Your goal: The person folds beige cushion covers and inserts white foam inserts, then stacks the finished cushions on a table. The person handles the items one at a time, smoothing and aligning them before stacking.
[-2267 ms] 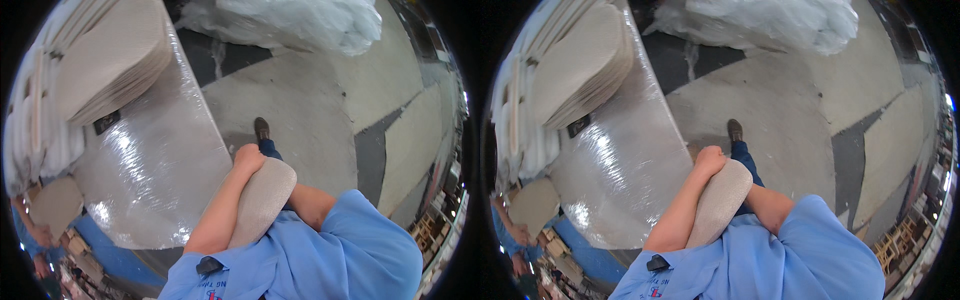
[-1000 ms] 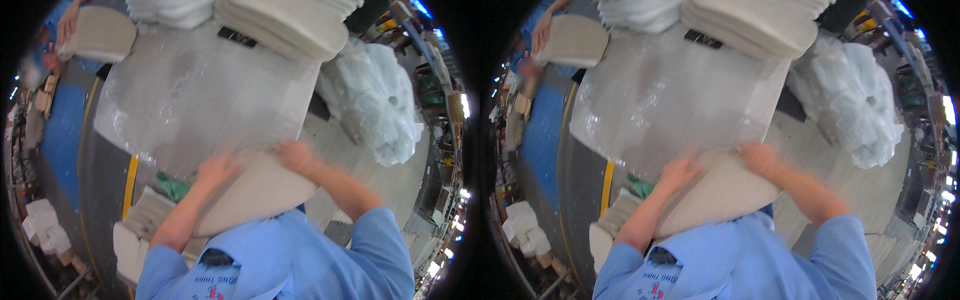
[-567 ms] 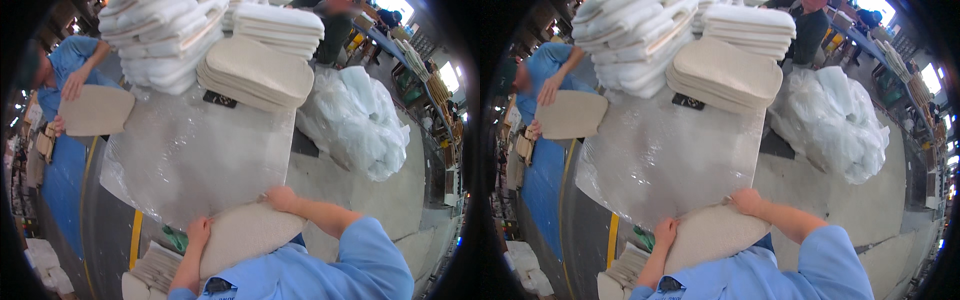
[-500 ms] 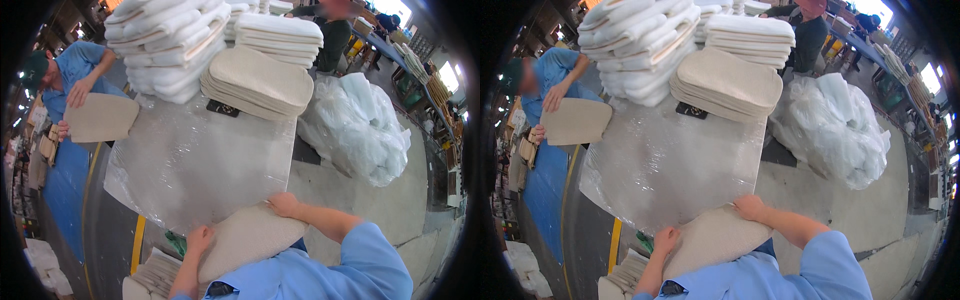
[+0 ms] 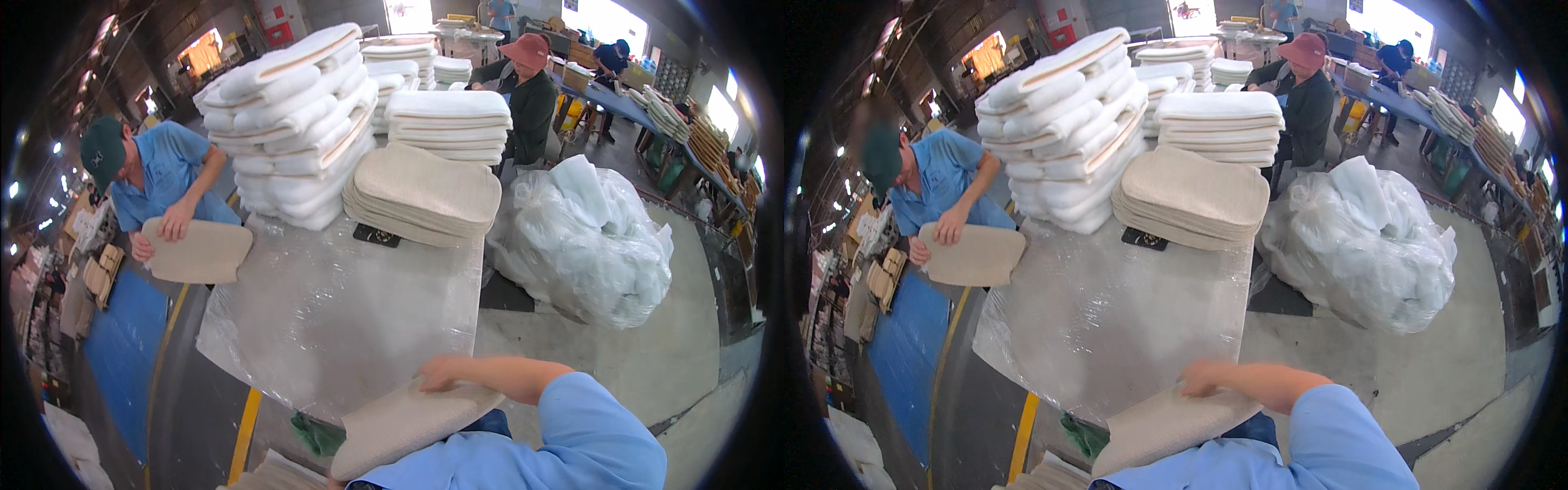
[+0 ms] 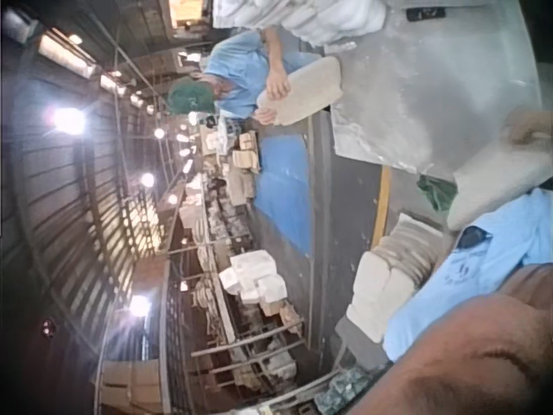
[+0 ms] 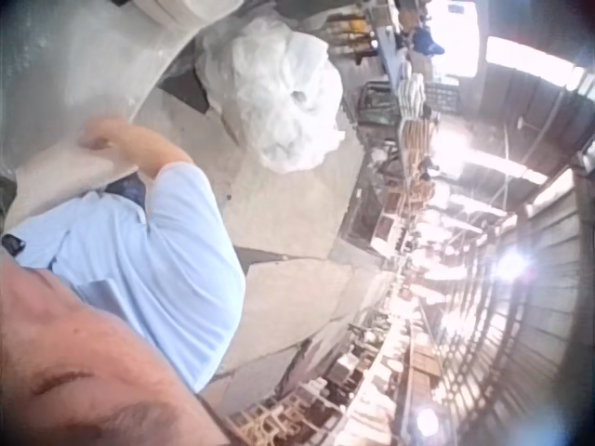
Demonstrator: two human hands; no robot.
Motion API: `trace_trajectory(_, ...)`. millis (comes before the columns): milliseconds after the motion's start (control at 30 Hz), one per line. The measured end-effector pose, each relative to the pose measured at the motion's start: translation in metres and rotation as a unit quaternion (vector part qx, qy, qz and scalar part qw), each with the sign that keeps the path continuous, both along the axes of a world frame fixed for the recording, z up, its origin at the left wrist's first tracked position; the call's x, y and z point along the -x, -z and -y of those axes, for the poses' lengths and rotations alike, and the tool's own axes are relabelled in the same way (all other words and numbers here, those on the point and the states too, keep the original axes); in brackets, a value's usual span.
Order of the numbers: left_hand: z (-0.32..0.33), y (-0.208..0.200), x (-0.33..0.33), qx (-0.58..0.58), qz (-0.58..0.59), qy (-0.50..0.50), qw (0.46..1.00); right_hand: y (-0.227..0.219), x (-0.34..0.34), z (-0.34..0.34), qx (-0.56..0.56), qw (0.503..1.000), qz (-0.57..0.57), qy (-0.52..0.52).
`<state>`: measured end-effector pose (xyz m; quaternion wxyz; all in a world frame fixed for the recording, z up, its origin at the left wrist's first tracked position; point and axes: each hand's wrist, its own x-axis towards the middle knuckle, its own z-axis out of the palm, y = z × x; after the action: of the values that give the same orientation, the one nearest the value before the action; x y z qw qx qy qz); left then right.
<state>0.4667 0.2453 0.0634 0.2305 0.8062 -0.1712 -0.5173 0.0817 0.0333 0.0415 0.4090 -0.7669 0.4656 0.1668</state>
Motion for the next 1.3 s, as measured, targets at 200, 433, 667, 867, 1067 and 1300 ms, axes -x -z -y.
trace_trajectory(200, 0.015, 0.027, 0.053, 0.163, -0.275, -0.016, 0.947, -0.042, -0.056, -0.026, -0.037, 0.997, 0.02, 0.064)
trace_trajectory(433, 0.191, -0.051, 0.148, 0.484, -0.073, 0.294, 0.821, -0.09, -0.006, -0.012, -0.042, 0.843, 0.284, 0.455)
trace_trajectory(667, 0.271, -0.115, 0.279, 0.405, -0.212, 0.391, 0.799, -0.051, 0.042, -0.054, -0.022, 0.602, 0.596, 0.532)
trace_trajectory(867, 0.256, -0.058, 0.298, 0.256, 0.062, 0.658, 0.706, 0.025, -0.02, -0.116, -0.035, 0.362, 0.692, 0.623)
trace_trajectory(1067, 0.209, -0.028, 0.316, 0.175, 0.099, 0.728, 0.655, 0.107, -0.049, -0.16, 0.199, 0.461, 0.55, 0.668)
trace_trajectory(1300, 0.231, 0.035, 0.258, 0.13, 0.123, 0.662, 0.728, 0.026, -0.02, -0.145, -0.118, 0.263, 0.492, 0.821)
